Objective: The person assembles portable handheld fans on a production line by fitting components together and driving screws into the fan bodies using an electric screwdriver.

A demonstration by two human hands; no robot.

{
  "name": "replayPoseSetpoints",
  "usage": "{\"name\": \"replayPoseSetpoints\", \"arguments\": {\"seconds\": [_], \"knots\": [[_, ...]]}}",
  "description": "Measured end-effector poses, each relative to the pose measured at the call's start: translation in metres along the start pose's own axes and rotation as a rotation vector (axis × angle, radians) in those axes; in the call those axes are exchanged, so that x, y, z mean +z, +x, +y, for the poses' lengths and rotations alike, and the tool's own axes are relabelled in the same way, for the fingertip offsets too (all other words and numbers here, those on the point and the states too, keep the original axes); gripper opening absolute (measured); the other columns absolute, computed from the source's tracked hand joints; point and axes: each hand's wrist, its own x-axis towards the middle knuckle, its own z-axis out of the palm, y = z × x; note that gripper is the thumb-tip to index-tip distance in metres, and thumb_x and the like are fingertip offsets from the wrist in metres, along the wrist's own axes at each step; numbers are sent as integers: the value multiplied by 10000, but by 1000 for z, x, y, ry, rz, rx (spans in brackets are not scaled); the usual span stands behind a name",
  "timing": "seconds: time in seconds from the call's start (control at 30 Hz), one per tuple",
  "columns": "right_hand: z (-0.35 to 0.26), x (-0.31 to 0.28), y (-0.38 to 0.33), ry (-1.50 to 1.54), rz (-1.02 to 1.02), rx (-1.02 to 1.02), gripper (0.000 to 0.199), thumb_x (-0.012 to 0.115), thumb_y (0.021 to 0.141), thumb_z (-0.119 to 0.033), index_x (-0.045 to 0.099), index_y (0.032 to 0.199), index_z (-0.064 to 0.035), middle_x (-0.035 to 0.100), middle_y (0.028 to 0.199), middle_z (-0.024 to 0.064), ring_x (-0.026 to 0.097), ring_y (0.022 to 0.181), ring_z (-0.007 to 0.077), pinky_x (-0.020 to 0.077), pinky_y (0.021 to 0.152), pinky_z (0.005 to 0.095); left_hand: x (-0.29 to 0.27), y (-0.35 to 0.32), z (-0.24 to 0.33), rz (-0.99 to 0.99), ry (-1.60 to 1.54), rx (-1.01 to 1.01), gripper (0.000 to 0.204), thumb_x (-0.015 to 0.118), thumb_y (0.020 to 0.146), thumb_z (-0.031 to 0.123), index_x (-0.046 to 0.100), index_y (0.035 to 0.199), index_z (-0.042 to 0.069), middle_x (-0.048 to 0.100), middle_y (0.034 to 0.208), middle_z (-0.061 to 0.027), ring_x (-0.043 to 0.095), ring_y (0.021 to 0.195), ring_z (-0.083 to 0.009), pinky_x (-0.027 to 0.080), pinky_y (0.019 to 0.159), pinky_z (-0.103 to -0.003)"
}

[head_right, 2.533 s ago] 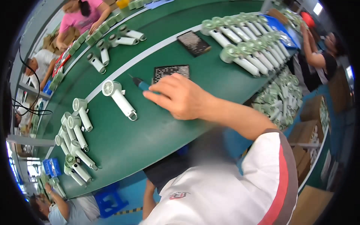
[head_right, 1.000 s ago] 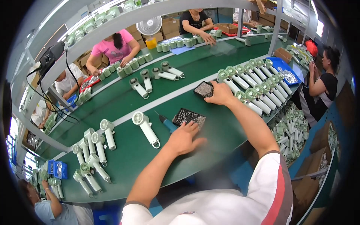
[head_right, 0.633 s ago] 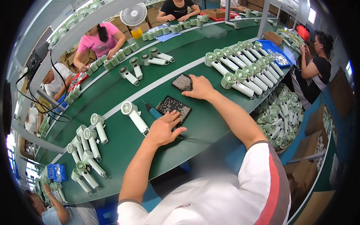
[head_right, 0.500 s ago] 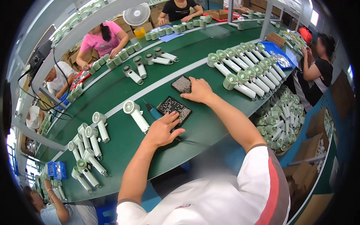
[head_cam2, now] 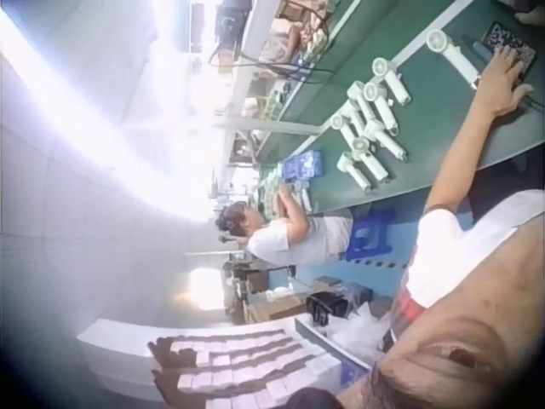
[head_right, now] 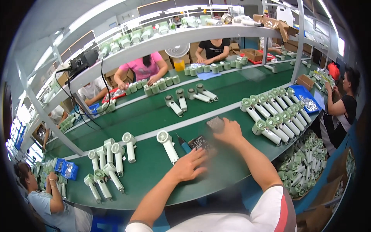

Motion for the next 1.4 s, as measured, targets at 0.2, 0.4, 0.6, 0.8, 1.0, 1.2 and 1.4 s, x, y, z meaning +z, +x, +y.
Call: {"name": "replayPoseSetpoints", "arguments": {"seconds": [0.2,0.4,0.6,0.8,1.0,1.2,1.4], "knots": [[-13,-91,14,109,-119,-4,965,879,630,-498,586,1378,36,708,1170,270,694,1073,400,547,981,440,-35,-53,28,264,-107,-95,489,706,927,196,623,1366,0,583,1464,-202,535,1389,-379,418,1174,-520],[-24,-231,64,180,-81,-199,967,920,628,-449,584,1408,14,699,1201,283,715,1061,314,550,975,379,-40,-131,42,444,-137,-318,380,576,987,204,690,1266,-27,681,1323,-221,636,1275,-382,461,1136,-474],[-83,-358,138,288,-209,-219,877,917,720,-342,561,1431,28,722,1183,231,695,1090,275,530,972,358,-45,-169,58,592,-60,-604,345,545,992,182,721,1194,-37,725,1236,-216,691,1173,-381,512,1043,-420],[-158,-376,216,142,-28,-347,829,864,672,-525,715,1263,37,744,1028,154,674,904,214,517,752,319,-46,-169,56,602,-71,-663,357,537,1019,211,717,1185,-49,727,1231,-218,699,1149,-376,520,1012,-405],[-188,-336,281,152,33,-269,545,857,673,-503,798,863,4,692,752,73,614,642,159,441,543,289,-37,-193,51,589,-186,-742,360,536,1048,230,693,1291,16,685,1331,-196,621,1285,-363,454,1108,-414],[-174,-306,320,93,89,-262,557,864,618,-508,692,686,18,626,652,111,576,569,219,456,550,339,-37,-191,53,569,-198,-740,356,523,1049,214,688,1286,5,678,1338,-203,622,1273,-376,456,1098,-426],[-169,-292,335,-61,273,-284,650,842,621,-526,738,778,96,711,781,191,667,699,278,539,697,368,-44,-186,52,514,-209,-751,386,517,1059,265,676,1290,-1,665,1355,-208,603,1289,-395,440,1111,-444]]}}
